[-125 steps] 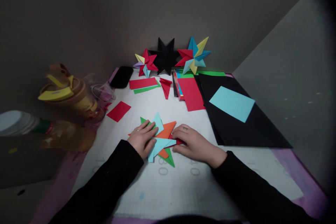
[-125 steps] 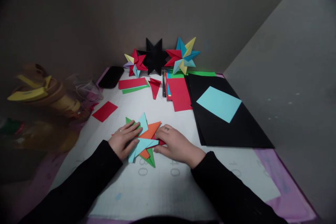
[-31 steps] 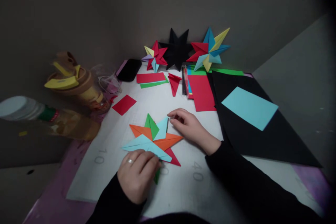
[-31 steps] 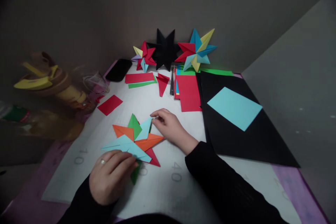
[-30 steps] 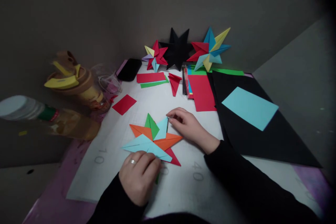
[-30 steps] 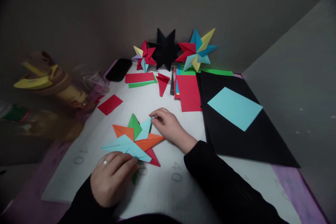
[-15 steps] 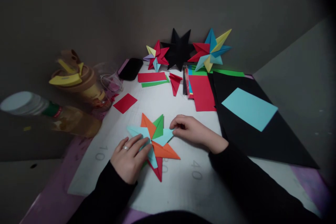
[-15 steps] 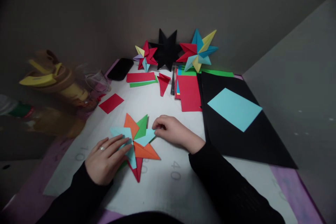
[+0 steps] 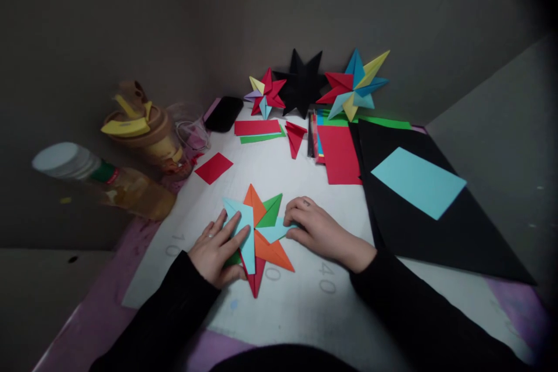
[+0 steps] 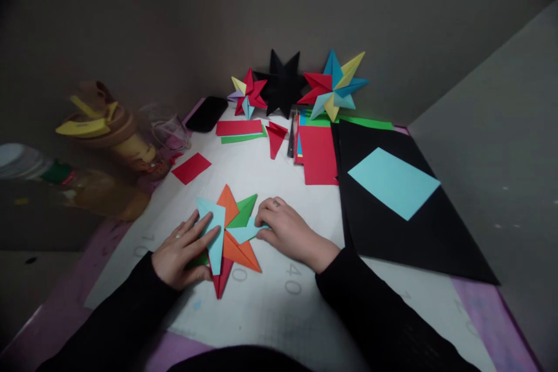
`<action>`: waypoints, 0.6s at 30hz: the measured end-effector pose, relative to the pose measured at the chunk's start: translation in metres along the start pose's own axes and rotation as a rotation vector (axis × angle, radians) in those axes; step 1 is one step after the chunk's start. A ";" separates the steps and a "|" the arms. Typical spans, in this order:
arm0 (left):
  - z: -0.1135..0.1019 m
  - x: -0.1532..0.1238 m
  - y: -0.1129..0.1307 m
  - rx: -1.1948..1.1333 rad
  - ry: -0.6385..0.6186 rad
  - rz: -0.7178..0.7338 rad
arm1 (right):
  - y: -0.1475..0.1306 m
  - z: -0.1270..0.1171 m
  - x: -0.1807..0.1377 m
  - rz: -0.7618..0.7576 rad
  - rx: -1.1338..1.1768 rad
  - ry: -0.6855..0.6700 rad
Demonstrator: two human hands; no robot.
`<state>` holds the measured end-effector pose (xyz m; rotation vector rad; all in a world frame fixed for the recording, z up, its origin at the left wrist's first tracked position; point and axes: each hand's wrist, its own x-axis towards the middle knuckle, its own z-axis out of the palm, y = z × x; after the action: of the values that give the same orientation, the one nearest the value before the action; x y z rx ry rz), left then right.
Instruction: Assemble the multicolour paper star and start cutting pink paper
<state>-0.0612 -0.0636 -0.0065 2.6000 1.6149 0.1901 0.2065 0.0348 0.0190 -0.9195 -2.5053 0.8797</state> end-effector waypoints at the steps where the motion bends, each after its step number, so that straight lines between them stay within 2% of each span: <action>1: 0.001 0.000 -0.002 -0.012 0.014 0.014 | -0.001 -0.001 0.000 -0.005 0.007 -0.003; 8: -0.001 0.000 -0.004 0.039 0.100 0.068 | -0.005 -0.002 0.001 -0.026 -0.022 -0.061; 18: 0.005 0.003 -0.003 0.039 0.154 0.077 | -0.007 0.008 0.005 -0.072 -0.083 -0.021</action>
<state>-0.0619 -0.0600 -0.0114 2.7412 1.5793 0.3765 0.1958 0.0302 0.0175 -0.8434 -2.5926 0.7714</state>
